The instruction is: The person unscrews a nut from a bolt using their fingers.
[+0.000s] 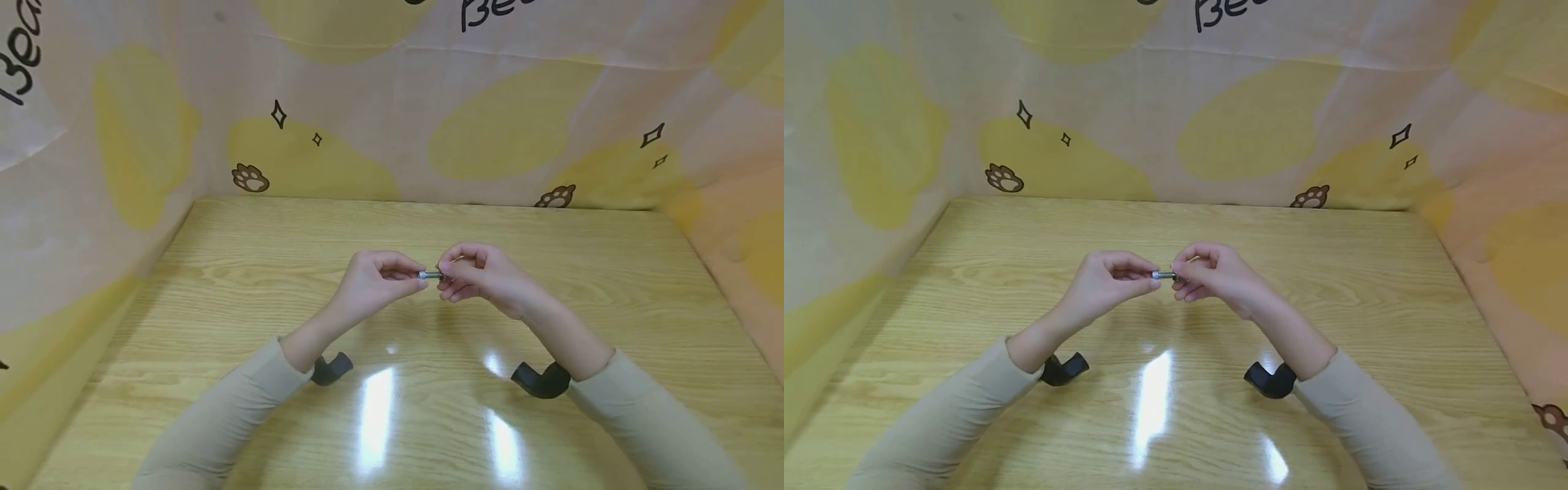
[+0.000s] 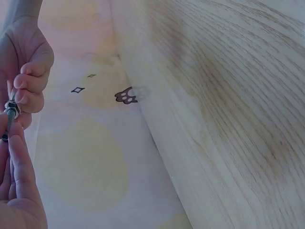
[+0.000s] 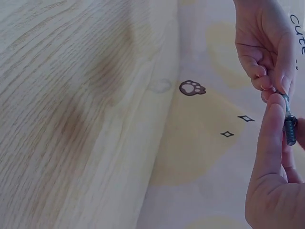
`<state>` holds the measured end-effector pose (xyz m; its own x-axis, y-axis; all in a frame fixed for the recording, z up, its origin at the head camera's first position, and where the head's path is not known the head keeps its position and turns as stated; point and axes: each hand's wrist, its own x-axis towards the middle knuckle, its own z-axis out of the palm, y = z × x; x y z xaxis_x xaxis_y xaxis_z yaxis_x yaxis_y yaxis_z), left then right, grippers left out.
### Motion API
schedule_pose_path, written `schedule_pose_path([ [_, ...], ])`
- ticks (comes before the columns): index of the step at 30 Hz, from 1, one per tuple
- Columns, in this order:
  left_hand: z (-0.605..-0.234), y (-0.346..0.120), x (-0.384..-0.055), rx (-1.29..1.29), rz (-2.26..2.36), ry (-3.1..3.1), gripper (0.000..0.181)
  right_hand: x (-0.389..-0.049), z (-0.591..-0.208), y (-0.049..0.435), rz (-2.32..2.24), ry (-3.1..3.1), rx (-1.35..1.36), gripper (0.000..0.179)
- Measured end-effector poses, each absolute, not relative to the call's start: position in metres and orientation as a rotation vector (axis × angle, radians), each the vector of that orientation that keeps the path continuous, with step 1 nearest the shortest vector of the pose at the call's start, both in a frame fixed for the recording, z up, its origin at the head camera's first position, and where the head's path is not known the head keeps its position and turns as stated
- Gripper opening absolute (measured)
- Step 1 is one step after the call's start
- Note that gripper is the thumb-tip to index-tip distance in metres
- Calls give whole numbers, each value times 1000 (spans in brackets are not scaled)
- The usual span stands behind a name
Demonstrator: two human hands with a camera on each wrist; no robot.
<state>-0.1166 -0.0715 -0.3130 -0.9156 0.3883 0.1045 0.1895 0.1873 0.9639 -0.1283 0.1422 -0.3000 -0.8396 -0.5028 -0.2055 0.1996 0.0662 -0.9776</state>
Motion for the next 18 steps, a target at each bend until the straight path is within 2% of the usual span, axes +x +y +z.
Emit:
schedule_pose_path([
  [2,-312,-70,-117,572,1825,2287,15,-129,-301,145,-1840,1840,-322,10],
  [6,-314,-70,-118,581,1829,2284,16,-130,-303,149,-1869,1855,-382,18],
  [12,-316,-71,-119,578,1825,2291,16,-130,-306,146,-1828,1907,-343,17],
  [16,-317,-72,-119,570,1823,2290,17,-130,-308,145,-1847,1892,-344,9],
  [18,-317,-72,-119,566,1818,2288,17,-130,-309,146,-1874,1878,-354,15],
])
